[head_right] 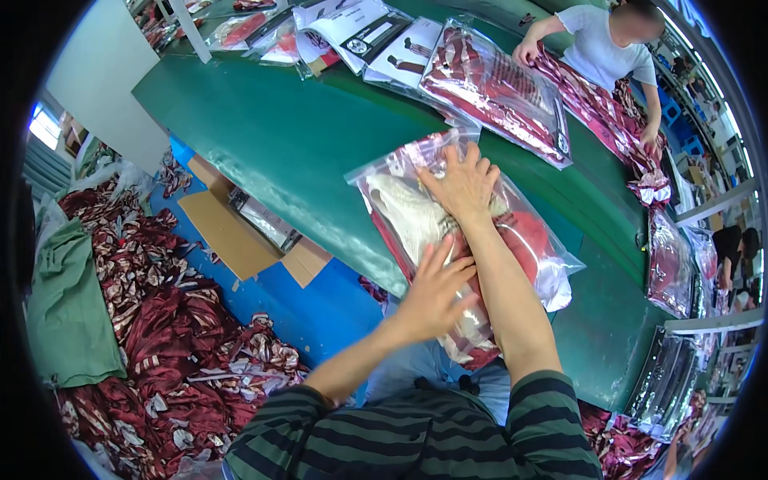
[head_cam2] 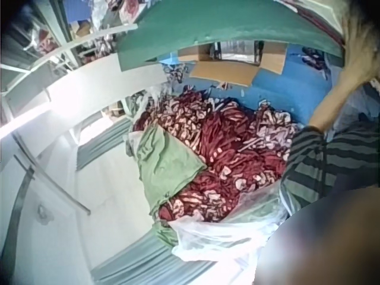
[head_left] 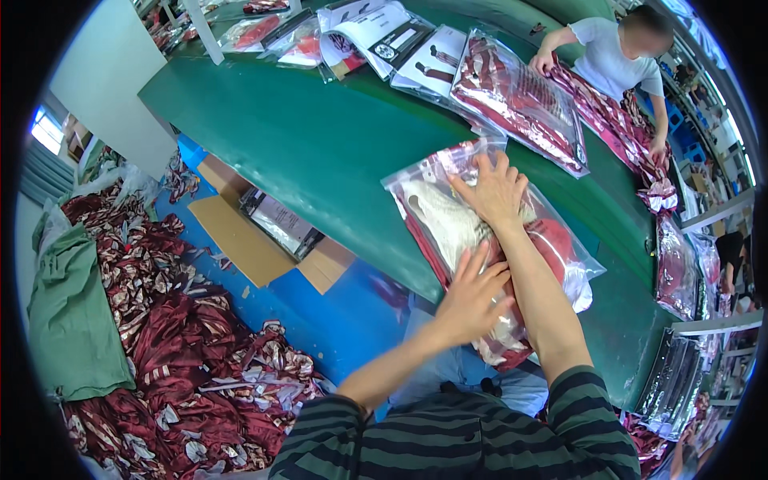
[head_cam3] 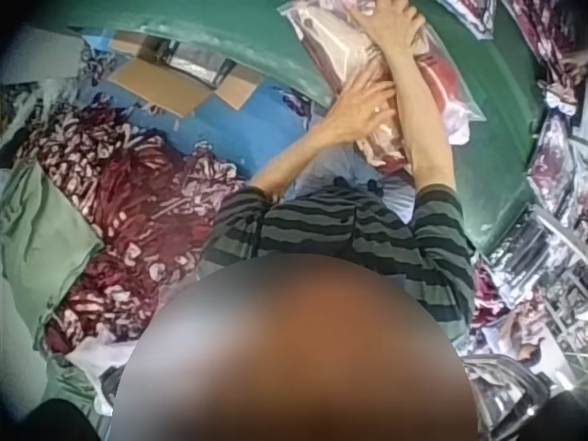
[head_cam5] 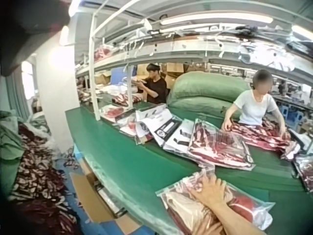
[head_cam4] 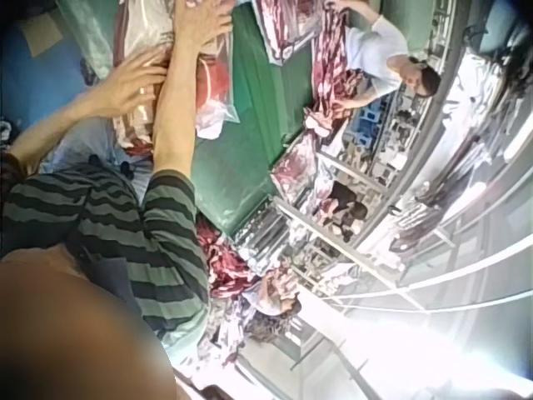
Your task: Fold a piece of textile and place it into a plastic packaging bag with an instruction insert.
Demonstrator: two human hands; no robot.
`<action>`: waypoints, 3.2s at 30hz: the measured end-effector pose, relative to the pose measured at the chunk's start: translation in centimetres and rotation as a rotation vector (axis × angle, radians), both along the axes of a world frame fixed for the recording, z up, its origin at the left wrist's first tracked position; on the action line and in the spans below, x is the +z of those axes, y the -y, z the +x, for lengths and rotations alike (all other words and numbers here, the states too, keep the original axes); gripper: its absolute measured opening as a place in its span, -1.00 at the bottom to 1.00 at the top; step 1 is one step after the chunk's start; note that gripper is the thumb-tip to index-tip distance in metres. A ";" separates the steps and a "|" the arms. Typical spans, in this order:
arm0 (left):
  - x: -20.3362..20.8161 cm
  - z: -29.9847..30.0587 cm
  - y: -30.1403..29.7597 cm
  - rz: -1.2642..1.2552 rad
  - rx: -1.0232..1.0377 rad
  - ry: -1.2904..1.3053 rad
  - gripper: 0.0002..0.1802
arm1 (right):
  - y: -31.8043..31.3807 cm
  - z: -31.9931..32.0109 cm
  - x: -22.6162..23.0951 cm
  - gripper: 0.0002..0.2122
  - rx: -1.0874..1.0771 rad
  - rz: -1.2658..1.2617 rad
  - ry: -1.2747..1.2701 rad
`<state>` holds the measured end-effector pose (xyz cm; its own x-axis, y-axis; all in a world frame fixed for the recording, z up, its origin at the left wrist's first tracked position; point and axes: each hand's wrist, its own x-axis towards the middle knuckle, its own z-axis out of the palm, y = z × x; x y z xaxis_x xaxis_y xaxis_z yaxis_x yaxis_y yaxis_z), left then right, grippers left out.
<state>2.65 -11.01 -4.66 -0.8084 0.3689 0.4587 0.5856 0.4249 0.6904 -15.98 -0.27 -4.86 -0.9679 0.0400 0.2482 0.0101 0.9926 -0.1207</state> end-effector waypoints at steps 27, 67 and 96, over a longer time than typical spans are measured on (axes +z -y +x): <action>4.3 -29.9 13.7 -0.338 -0.648 0.107 -0.56 | -1.9 -3.0 0.9 -0.46 0.131 -0.320 -0.158; 10.7 -42.5 -23.2 -0.717 -0.610 -0.581 -0.19 | -8.5 -2.1 5.1 -0.63 0.393 -0.482 -0.170; 31.8 -25.5 9.4 -0.114 0.564 -0.516 -0.62 | -5.3 5.5 6.3 -0.62 0.369 -0.442 -0.160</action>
